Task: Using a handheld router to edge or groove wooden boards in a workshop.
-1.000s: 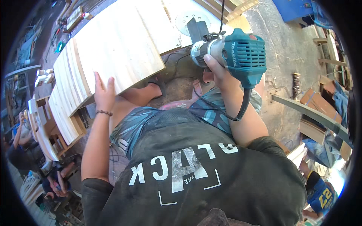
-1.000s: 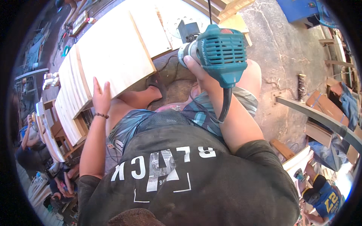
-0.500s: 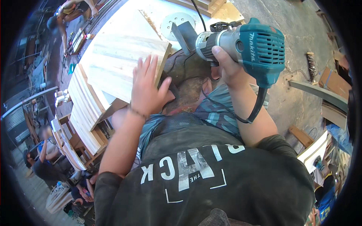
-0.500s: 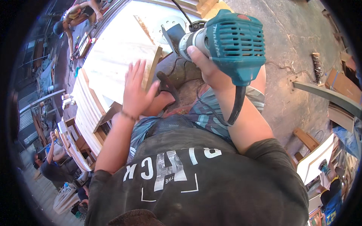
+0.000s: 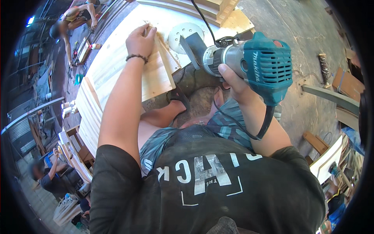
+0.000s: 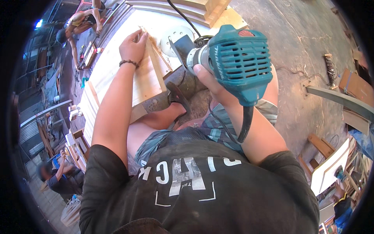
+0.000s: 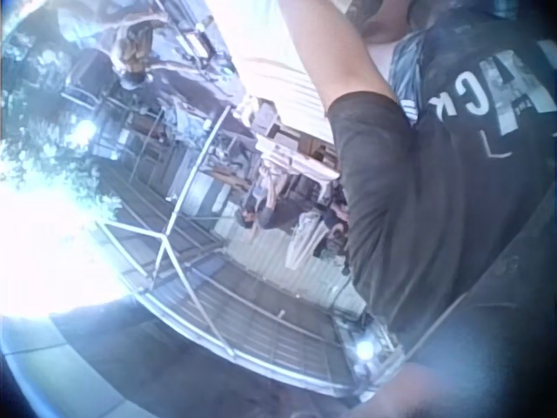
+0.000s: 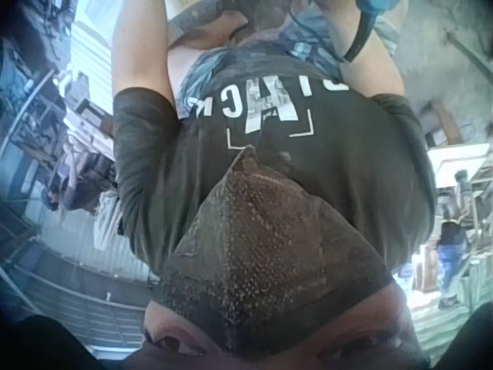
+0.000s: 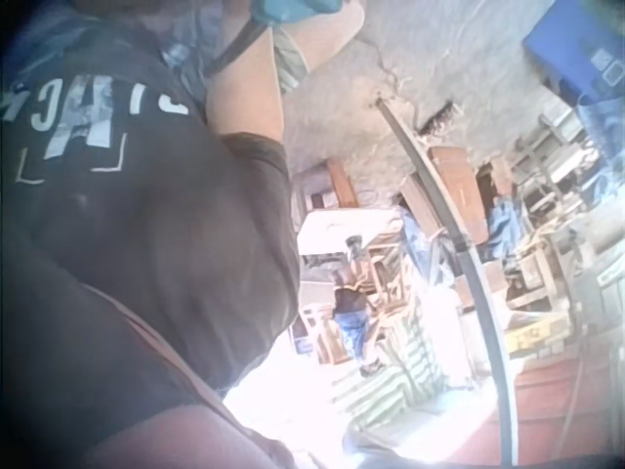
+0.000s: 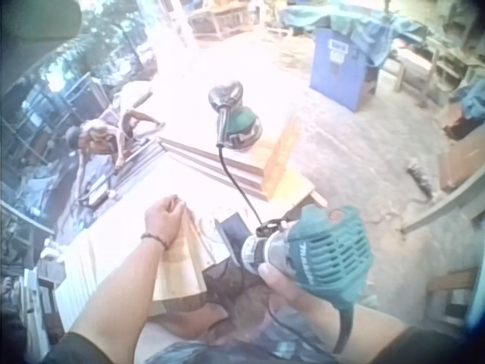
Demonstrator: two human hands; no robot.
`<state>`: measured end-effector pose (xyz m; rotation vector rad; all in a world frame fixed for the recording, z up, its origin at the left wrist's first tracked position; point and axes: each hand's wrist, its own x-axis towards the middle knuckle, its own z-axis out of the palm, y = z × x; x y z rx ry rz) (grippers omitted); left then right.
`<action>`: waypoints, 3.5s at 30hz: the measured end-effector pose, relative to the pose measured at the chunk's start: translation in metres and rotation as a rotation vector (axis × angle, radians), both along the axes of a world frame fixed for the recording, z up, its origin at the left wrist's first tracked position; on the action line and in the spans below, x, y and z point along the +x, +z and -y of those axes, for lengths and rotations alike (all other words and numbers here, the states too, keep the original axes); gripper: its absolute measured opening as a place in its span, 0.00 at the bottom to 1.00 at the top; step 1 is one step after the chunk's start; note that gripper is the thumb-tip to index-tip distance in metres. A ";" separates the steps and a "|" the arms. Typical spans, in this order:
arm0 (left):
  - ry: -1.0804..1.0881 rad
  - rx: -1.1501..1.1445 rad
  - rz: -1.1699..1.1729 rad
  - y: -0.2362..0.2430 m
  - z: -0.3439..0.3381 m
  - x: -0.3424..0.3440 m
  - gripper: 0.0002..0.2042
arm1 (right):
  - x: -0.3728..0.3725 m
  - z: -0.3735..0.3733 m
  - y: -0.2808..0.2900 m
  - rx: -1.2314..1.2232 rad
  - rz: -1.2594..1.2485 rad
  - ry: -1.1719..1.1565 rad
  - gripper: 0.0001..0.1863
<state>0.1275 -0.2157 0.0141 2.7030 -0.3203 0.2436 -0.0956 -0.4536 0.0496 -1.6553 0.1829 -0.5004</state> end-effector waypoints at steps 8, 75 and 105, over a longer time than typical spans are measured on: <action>0.141 0.093 -0.107 0.001 -0.122 0.020 0.19 | 0.000 -0.007 0.007 -0.079 0.037 -0.005 0.35; 0.784 0.067 -0.241 0.012 -0.260 -0.161 0.56 | 0.068 -0.125 0.007 -0.523 0.264 0.550 0.29; 0.819 -0.213 -0.313 0.054 -0.264 -0.177 0.47 | 0.175 -0.081 -0.062 -0.846 0.314 0.441 0.13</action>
